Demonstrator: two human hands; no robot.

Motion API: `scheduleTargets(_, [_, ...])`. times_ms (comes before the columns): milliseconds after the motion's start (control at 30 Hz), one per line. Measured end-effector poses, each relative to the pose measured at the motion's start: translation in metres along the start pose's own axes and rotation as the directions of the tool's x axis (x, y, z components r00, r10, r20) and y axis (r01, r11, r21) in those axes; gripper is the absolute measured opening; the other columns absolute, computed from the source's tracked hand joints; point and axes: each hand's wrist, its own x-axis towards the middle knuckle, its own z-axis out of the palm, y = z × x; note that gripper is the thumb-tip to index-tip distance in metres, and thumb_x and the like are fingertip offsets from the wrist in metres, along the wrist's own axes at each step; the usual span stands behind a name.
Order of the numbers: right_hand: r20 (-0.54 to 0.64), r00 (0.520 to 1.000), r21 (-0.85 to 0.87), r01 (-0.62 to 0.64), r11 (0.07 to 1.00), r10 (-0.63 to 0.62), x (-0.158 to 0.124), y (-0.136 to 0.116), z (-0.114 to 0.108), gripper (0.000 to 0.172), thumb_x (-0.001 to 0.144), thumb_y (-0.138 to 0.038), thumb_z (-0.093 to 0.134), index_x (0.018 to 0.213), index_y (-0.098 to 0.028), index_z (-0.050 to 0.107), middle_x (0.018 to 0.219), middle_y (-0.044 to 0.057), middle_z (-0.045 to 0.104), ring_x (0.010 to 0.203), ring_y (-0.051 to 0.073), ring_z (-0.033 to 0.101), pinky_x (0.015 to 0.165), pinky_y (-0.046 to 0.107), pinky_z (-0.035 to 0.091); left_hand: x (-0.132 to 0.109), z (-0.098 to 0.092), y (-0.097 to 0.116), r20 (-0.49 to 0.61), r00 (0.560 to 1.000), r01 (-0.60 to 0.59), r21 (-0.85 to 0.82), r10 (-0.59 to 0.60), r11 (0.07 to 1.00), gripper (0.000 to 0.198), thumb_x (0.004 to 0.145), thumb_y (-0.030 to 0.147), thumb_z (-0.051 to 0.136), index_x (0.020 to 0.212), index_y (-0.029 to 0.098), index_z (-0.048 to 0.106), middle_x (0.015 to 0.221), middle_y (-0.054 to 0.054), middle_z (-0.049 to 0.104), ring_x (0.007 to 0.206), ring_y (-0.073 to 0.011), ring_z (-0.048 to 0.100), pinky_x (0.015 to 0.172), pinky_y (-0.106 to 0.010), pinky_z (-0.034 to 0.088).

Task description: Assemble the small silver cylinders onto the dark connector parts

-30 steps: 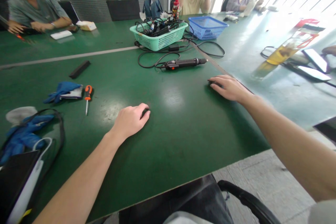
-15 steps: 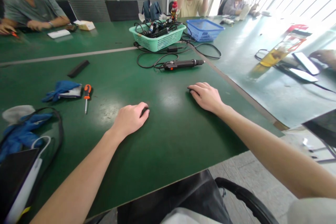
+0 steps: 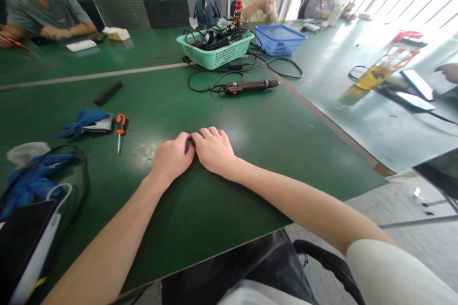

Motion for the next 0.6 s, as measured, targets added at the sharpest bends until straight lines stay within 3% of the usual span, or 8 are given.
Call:
scheduleTargets(267, [0.027,0.999,0.089,0.018,0.996,-0.021,0.000,0.006,-0.014,0.041,0.098,-0.024,0.040,0.137,-0.018,0.048,0.122,0.013,0.065,0.113,0.030,0.055,0.090,0.043,0.045,0.001,0.000,0.003,-0.003,0.999,-0.034,0.015,0.034,0.999,0.027,0.098,0.034,0.038,0.110,0.021,0.059,0.087,-0.010,0.074,0.078,-0.0287,0.072,0.066,-0.034,0.048])
scheduleTargets(433, [-0.024,0.999,0.138,0.045,0.989,-0.042,-0.009,0.026,-0.031,0.041,0.093,-0.020,0.043,0.133,-0.018,0.051,0.127,0.013,0.063,0.118,0.030,0.055,0.096,0.044,0.046,0.003,-0.002,0.007,0.014,0.999,-0.052,0.021,0.052,0.998,0.027,0.098,0.034,0.039,0.108,0.022,0.061,0.087,-0.008,0.075,0.079,-0.0267,0.072,0.068,-0.033,0.048])
scheduleTargets(600, [-0.059,0.998,0.209,0.050,0.977,-0.038,-0.028,0.055,-0.027,0.039,0.088,-0.021,0.050,0.126,-0.018,0.055,0.127,0.013,0.061,0.114,0.029,0.056,0.096,0.043,0.049,0.007,0.000,0.009,0.017,0.998,-0.057,0.024,0.057,0.998,0.029,0.097,0.035,0.041,0.115,0.024,0.061,0.089,-0.007,0.076,0.080,-0.0265,0.072,0.067,-0.033,0.048])
